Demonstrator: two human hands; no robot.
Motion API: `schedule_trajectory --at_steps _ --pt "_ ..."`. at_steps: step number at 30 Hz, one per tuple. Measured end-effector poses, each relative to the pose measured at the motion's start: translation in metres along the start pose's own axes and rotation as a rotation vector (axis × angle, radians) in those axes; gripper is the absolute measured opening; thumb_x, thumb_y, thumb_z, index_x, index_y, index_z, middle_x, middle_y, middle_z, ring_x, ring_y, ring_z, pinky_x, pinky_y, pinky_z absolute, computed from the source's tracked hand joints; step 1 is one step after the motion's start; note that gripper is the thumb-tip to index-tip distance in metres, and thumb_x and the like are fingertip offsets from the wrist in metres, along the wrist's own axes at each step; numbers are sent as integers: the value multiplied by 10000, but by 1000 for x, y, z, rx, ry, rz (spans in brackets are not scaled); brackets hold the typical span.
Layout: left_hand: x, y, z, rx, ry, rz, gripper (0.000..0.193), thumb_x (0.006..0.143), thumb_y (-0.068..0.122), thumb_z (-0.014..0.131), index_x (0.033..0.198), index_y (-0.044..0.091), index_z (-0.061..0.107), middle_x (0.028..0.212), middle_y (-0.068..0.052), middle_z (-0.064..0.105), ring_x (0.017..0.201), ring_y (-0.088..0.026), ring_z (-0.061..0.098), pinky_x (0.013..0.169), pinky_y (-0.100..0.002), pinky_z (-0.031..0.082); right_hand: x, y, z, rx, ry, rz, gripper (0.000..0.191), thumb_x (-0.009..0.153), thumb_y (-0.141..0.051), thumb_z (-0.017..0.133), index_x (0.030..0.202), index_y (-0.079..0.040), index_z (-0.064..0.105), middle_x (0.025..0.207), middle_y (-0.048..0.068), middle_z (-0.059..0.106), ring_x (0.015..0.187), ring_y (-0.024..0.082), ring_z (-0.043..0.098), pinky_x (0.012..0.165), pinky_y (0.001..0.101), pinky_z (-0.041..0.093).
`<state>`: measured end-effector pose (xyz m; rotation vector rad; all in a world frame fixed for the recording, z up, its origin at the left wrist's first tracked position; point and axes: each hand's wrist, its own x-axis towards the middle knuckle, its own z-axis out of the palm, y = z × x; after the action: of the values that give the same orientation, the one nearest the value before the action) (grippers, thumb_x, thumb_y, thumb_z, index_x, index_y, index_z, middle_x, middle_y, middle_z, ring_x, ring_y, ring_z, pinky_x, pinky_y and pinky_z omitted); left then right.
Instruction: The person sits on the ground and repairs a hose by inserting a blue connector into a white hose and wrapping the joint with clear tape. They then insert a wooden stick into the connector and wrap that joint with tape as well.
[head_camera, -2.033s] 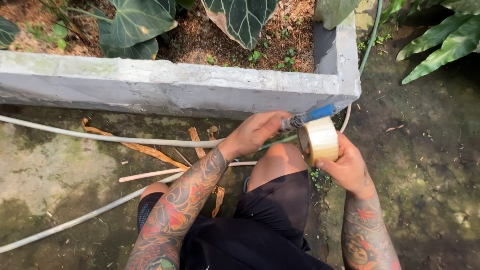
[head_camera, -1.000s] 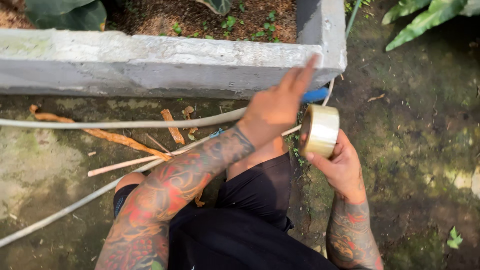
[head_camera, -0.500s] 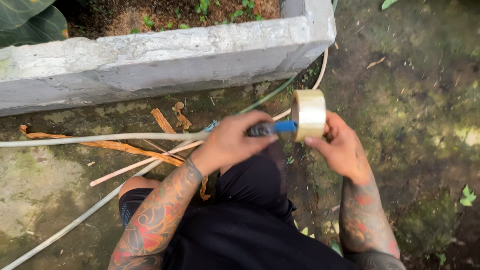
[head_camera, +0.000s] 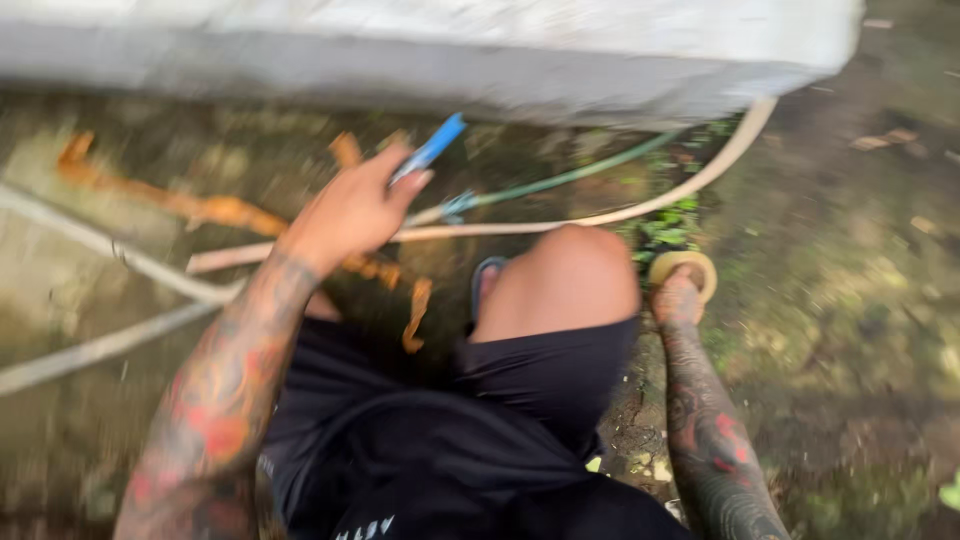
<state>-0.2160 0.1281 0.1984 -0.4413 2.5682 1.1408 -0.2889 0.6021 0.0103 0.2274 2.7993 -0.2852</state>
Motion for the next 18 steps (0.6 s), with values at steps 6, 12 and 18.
schedule_trajectory --at_steps 6,12,18 --pt "20 -55 9 -88 -78 -85 364 1008 424 564 1209 121 598 828 -214 672 835 -445 657 713 -523 482 8 -106 61 -127 -101 -354 320 847 -173 738 1091 -22 596 1043 189 652 1012 369 656 861 448 518" --pt "-21 -85 -24 -233 87 78 300 1046 344 604 1206 91 605 870 -127 673 799 -327 661 692 -413 502 -9 -181 122 -232 -224 -892 234 860 -159 704 1034 -42 601 994 161 628 974 355 643 825 453 514" --pt "-153 -73 -93 -526 417 23 365 1054 324 615 1215 -3 627 925 -63 678 768 -163 650 695 -314 531 -34 -280 170 -242 -298 -1536 148 872 -145 670 976 -63 606 944 132 604 936 341 631 789 458 510"
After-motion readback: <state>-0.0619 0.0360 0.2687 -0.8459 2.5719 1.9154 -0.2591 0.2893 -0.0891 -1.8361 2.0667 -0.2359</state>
